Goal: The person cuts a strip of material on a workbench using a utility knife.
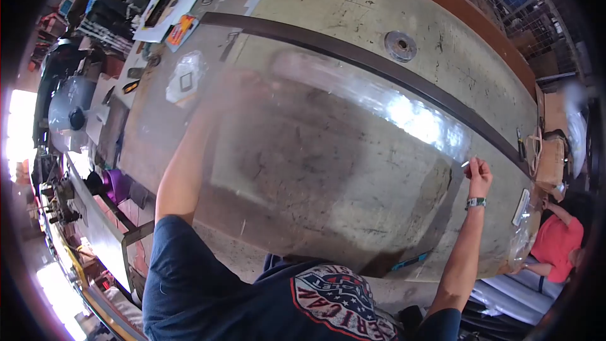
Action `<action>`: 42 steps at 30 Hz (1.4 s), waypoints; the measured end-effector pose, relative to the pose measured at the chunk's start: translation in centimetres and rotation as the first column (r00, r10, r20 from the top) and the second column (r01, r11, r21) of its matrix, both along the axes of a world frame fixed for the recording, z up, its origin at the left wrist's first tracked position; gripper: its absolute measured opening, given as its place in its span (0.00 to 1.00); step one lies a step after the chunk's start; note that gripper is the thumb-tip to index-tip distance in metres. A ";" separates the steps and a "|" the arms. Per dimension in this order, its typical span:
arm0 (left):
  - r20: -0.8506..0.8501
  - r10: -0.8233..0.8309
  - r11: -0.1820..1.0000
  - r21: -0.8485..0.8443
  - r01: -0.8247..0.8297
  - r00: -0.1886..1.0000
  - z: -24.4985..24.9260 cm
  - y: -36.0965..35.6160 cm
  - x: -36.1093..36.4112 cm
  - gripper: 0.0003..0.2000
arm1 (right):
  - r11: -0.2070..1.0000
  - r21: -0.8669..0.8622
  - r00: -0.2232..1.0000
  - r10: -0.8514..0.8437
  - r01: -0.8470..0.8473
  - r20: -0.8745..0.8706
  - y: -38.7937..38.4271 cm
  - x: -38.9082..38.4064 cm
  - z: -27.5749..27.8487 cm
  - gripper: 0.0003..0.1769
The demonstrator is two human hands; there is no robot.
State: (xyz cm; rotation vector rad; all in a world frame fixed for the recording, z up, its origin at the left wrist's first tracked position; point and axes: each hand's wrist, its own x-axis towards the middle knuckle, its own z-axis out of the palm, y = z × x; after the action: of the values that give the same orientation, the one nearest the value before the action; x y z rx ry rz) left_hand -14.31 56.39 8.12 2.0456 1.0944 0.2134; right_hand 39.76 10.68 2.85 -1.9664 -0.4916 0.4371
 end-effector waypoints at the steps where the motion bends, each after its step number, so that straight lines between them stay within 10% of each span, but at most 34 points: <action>1: 0.036 0.033 0.999 0.029 -0.034 0.999 -0.6 1.6 1.4 0.11 | 1.000 -0.004 1.000 0.005 -0.005 -0.011 1.0 1.3 -0.2 0.10; 5: 0.317 0.178 0.984 -0.028 -0.178 0.932 -7.4 6.6 4.9 0.13 | 0.997 -0.073 0.999 -0.002 0.005 0.041 3.3 5.2 -2.5 0.10; 8: 0.044 0.174 0.886 0.430 -0.176 0.984 -11.1 8.3 5.5 0.14 | 0.974 -0.215 0.990 -0.050 0.077 0.128 4.0 6.6 -3.9 0.12; 19: 0.307 0.089 0.847 0.477 -0.234 0.948 -12.1 5.9 6.3 0.08 | 0.955 -0.211 0.978 -0.206 0.210 0.040 5.9 4.8 -4.2 0.12; 26: 0.285 0.302 0.863 0.324 -0.388 0.909 -13.4 6.5 5.3 0.08 | 0.949 -0.050 0.950 -0.309 0.311 0.050 3.8 5.2 -5.7 0.17; 29: 0.553 0.303 0.852 0.206 -0.481 0.776 -12.7 6.0 6.1 0.10 | 0.948 -0.046 0.946 -0.310 0.316 0.099 -0.1 5.6 -3.9 0.19; 32: 0.432 0.305 0.792 0.380 -0.478 0.849 -15.1 7.9 0.2 0.13 | 0.963 0.021 0.955 -0.270 0.269 0.121 -0.3 4.3 -3.1 0.20; 33: 0.679 0.279 0.906 0.049 -0.421 0.679 -17.3 8.4 -1.2 0.14 | 0.976 0.006 0.958 -0.216 0.219 0.189 -3.1 4.8 -1.8 0.20; 40: 0.069 -0.037 0.973 0.231 0.020 0.997 -9.5 -22.2 -1.1 0.10 | 0.929 -0.370 0.956 0.127 -0.021 0.265 -18.1 -9.8 4.2 0.15; 42: 0.036 -0.218 0.966 0.146 0.211 0.975 -9.8 -34.1 0.5 0.09 | 0.830 -0.482 0.665 0.531 -0.281 0.525 -21.8 -15.7 2.9 0.12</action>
State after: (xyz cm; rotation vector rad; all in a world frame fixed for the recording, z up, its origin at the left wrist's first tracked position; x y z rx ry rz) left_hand -13.84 22.26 -1.66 2.2544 0.8382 0.2379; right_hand 24.02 -11.15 5.72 -2.3500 -1.4234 0.1047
